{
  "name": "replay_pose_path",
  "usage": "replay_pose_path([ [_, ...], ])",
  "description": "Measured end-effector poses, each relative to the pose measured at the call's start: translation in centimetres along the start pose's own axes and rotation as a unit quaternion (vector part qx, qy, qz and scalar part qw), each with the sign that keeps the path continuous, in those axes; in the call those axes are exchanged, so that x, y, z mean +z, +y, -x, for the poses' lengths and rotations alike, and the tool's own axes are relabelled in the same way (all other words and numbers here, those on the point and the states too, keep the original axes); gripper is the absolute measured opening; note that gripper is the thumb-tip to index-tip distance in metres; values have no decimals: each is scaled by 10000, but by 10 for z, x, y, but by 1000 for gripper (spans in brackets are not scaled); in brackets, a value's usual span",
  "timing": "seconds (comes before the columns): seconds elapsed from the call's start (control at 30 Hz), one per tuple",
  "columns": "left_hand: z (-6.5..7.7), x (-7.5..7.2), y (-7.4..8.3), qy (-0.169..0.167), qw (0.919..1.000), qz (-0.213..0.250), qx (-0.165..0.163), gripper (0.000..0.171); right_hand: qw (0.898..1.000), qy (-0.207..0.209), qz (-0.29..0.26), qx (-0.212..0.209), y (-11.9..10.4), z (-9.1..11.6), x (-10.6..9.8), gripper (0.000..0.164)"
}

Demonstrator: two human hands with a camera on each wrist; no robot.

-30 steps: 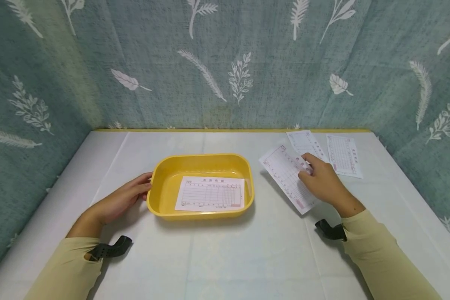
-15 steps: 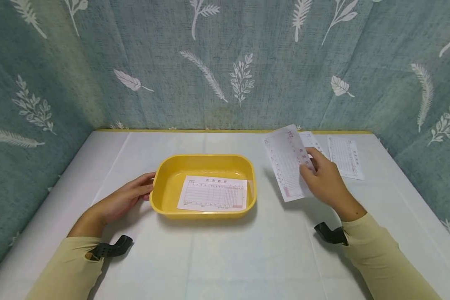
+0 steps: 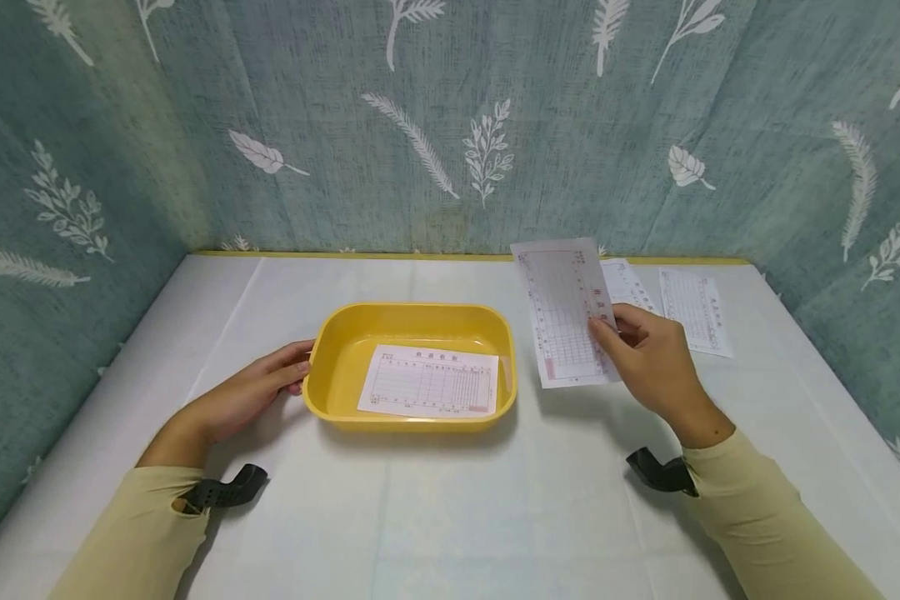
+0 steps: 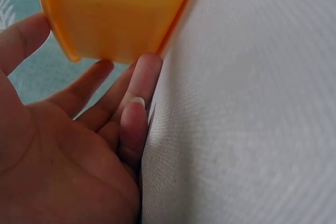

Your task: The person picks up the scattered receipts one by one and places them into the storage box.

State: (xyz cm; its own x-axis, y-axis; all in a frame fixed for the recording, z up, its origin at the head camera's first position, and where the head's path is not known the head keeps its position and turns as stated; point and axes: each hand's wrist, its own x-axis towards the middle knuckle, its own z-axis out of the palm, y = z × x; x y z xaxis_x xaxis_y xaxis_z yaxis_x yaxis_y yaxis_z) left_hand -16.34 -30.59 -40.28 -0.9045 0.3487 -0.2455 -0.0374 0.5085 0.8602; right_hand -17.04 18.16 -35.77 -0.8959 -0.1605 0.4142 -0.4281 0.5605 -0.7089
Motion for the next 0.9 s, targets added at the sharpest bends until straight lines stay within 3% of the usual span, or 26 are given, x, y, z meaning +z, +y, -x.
replay_pose_path([
  [0.4, 0, -1, 3, 94, 9994, -338, -63, 56, 9980, -166, -592, -177, -6, 2, 5, 17],
  [0.9, 0, -1, 3, 65, 9985, -513, -157, 58, 9969, -88, -689, 381, -15, 6, 7, 29],
])
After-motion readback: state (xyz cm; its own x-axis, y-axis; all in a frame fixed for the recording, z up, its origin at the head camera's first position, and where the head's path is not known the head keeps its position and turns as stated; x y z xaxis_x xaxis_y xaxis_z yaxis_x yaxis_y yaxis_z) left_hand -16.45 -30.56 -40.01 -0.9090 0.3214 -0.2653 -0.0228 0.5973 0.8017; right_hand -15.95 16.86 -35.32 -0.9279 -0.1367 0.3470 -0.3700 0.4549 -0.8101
